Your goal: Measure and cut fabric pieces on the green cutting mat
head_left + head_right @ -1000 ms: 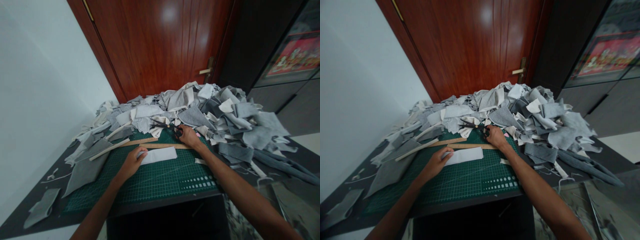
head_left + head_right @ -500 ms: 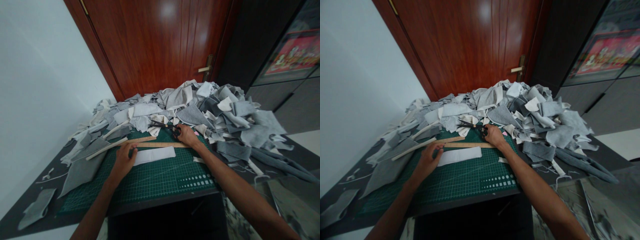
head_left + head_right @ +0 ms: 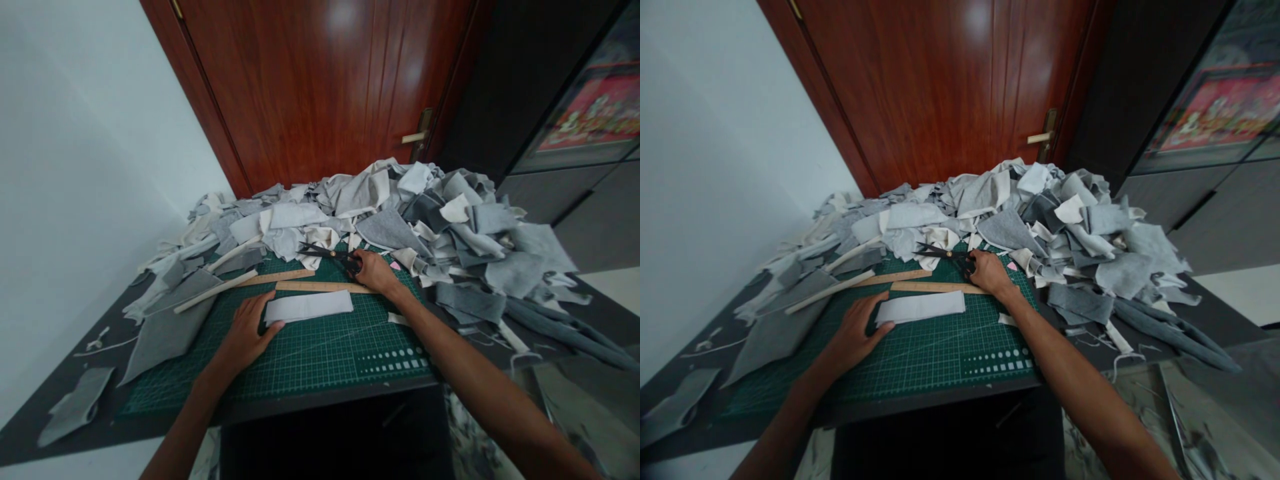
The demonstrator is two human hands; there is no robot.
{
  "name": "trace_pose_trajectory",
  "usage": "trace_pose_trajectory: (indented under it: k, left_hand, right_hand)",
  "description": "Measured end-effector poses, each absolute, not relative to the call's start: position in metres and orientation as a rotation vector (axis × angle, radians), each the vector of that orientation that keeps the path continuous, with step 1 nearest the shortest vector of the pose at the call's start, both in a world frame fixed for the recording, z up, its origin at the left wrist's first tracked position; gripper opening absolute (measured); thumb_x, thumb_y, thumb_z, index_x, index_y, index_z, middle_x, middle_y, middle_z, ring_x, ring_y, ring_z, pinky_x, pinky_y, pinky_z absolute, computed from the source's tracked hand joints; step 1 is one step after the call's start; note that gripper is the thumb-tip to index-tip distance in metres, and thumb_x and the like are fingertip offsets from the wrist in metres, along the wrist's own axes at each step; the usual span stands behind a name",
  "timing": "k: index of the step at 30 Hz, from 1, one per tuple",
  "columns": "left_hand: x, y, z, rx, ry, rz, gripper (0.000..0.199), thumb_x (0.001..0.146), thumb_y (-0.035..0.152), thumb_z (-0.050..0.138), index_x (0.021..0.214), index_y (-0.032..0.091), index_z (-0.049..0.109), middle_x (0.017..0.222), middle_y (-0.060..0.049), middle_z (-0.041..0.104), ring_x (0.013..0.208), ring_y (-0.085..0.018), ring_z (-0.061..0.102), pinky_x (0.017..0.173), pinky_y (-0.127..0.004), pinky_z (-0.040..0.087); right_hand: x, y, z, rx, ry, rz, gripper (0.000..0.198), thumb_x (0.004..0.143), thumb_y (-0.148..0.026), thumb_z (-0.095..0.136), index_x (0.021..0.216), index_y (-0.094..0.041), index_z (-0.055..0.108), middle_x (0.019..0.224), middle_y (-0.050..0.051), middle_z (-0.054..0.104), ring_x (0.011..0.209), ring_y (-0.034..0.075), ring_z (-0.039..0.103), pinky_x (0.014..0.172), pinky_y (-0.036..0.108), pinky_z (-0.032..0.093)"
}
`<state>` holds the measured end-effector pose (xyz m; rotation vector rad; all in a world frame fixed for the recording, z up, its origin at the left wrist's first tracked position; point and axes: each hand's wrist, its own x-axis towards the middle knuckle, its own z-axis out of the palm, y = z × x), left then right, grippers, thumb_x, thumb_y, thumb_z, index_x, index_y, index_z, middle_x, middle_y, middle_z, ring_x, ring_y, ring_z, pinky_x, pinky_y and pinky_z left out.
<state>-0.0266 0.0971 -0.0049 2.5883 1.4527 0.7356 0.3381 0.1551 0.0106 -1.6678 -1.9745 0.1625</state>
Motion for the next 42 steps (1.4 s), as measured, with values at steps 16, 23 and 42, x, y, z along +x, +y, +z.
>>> trace_pose_trajectory:
  k: [16, 23, 42]
  left_hand:
    - [-0.015, 0.094, 0.003, 2.604, 1.349, 0.728, 0.045, 0.1, 0.045, 0.057, 0.139, 0.023, 0.056, 0.131, -0.011, 0.066, 0.123, -0.03, 0.059, 0.11, -0.049, 0.044]
    - [-0.01, 0.091, 0.008, 2.735, 1.284, 0.678, 0.045, 0.099, 0.044, 0.059, 0.139, 0.023, 0.056, 0.133, -0.011, 0.065, 0.126, -0.031, 0.057, 0.111, -0.051, 0.041]
    - [0.091, 0.105, 0.017, 2.735, 0.879, 0.525, 0.044, 0.097, 0.028, 0.064, 0.139, 0.022, 0.052, 0.133, -0.01, 0.06, 0.127, -0.029, 0.054, 0.112, -0.048, 0.045]
  right_hand:
    - [0.335, 0.153, 0.01, -1.694, -1.983, 0.184, 0.026, 0.084, -0.019, 0.072, 0.109, -0.014, 0.071, 0.101, 0.01, 0.078, 0.092, 0.023, 0.073, 0.079, 0.027, 0.048]
    - [0.335, 0.153, 0.01, -1.706, -1.994, 0.198, 0.029, 0.084, -0.017, 0.072, 0.112, -0.014, 0.071, 0.105, 0.011, 0.078, 0.094, 0.023, 0.072, 0.081, 0.027, 0.048]
    - [0.382, 0.135, 0.037, -1.507, -2.327, 0.634, 0.056, 0.07, -0.043, 0.09, 0.112, -0.016, 0.065, 0.108, 0.01, 0.073, 0.095, 0.025, 0.069, 0.08, 0.03, 0.051]
